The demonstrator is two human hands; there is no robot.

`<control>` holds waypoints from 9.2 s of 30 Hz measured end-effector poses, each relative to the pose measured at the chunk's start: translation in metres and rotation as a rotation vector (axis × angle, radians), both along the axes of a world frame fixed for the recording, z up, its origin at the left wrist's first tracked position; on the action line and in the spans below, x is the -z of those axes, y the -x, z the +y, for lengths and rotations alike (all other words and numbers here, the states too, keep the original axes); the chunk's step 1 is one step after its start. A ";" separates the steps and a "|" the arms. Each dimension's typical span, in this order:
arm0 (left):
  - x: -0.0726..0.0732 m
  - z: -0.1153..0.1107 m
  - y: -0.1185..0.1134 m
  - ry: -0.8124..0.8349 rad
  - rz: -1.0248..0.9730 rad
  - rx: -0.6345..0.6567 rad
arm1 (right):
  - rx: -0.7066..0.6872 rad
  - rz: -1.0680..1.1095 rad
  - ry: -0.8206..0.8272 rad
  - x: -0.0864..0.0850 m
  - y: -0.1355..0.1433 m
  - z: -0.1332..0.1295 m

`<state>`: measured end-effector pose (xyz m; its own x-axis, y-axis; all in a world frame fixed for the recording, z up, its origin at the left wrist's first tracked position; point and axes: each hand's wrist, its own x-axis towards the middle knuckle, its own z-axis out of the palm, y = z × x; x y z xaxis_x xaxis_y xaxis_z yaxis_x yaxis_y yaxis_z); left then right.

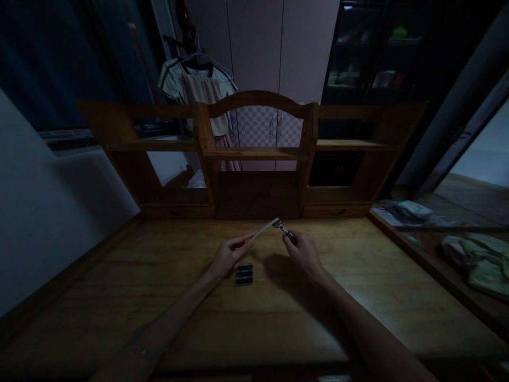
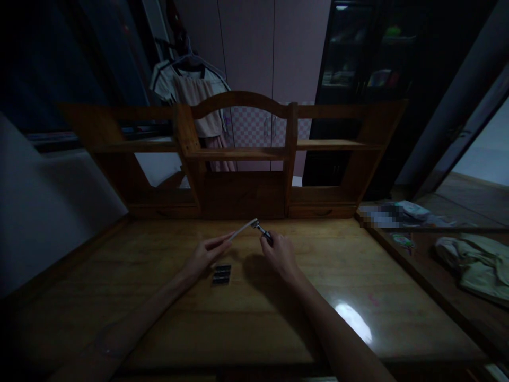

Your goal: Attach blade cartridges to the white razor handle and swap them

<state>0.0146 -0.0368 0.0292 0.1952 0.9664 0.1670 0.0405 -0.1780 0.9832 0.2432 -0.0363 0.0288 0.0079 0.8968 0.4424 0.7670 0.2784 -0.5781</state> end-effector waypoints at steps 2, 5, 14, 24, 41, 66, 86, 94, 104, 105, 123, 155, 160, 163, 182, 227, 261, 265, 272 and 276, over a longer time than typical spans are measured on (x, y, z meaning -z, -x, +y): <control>0.000 0.000 -0.001 -0.018 0.010 -0.001 | 0.001 0.001 -0.001 0.001 0.000 0.001; 0.000 0.001 0.001 -0.007 -0.017 -0.062 | -0.007 0.006 -0.016 0.001 0.000 0.001; -0.001 0.000 0.000 0.072 -0.074 0.010 | 0.009 0.018 -0.028 -0.003 -0.001 0.000; -0.001 -0.001 -0.001 0.088 -0.156 -0.009 | 0.005 0.012 -0.014 -0.001 0.000 0.000; -0.001 -0.004 -0.001 0.042 -0.127 -0.016 | -0.006 0.029 -0.043 -0.006 0.001 -0.003; -0.004 -0.005 -0.001 0.002 -0.040 -0.004 | -0.033 0.060 -0.050 -0.004 0.003 -0.005; -0.002 -0.005 0.000 -0.030 -0.045 -0.048 | -0.036 0.126 -0.097 -0.007 0.002 -0.005; -0.003 -0.010 -0.003 0.001 -0.007 0.015 | -0.038 0.159 -0.111 -0.012 0.003 -0.007; -0.006 -0.013 -0.004 -0.072 0.001 -0.028 | -0.102 0.384 0.068 -0.005 0.002 -0.002; -0.007 -0.013 -0.003 -0.083 0.007 -0.055 | -0.130 0.471 0.124 -0.004 0.002 0.000; -0.010 -0.016 -0.004 -0.225 0.048 -0.127 | -0.693 1.222 0.770 0.002 0.005 0.009; -0.002 -0.005 -0.002 -0.031 -0.074 -0.153 | -0.662 1.197 0.802 -0.002 0.005 0.007; -0.002 -0.007 -0.003 -0.042 -0.102 -0.058 | -0.597 1.157 0.806 0.001 0.006 0.010; -0.003 -0.007 -0.004 -0.016 -0.046 -0.037 | -0.559 1.143 0.830 0.004 0.005 0.012; -0.004 -0.008 -0.003 -0.036 -0.027 -0.049 | -0.583 1.161 0.810 0.007 0.004 0.014; -0.006 -0.006 -0.001 -0.267 0.056 -0.131 | -0.524 1.123 0.738 0.002 0.008 0.009; -0.007 -0.013 -0.006 -0.479 0.279 -0.125 | -0.473 1.114 0.791 0.005 0.010 0.011; -0.007 -0.013 -0.005 -0.524 0.324 -0.132 | -0.532 1.180 0.847 0.005 0.011 0.009; -0.006 -0.011 -0.004 -0.518 0.345 -0.162 | -0.470 1.124 0.901 0.007 0.014 0.007; -0.008 -0.011 -0.004 -0.503 0.317 -0.155 | -0.470 1.147 0.874 0.006 0.013 0.008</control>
<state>0.0182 -0.0476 0.0369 0.1739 0.8054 0.5667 0.3800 -0.5858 0.7159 0.2307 -0.0287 0.0232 -0.3851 0.8853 -0.2605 -0.2576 -0.3742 -0.8909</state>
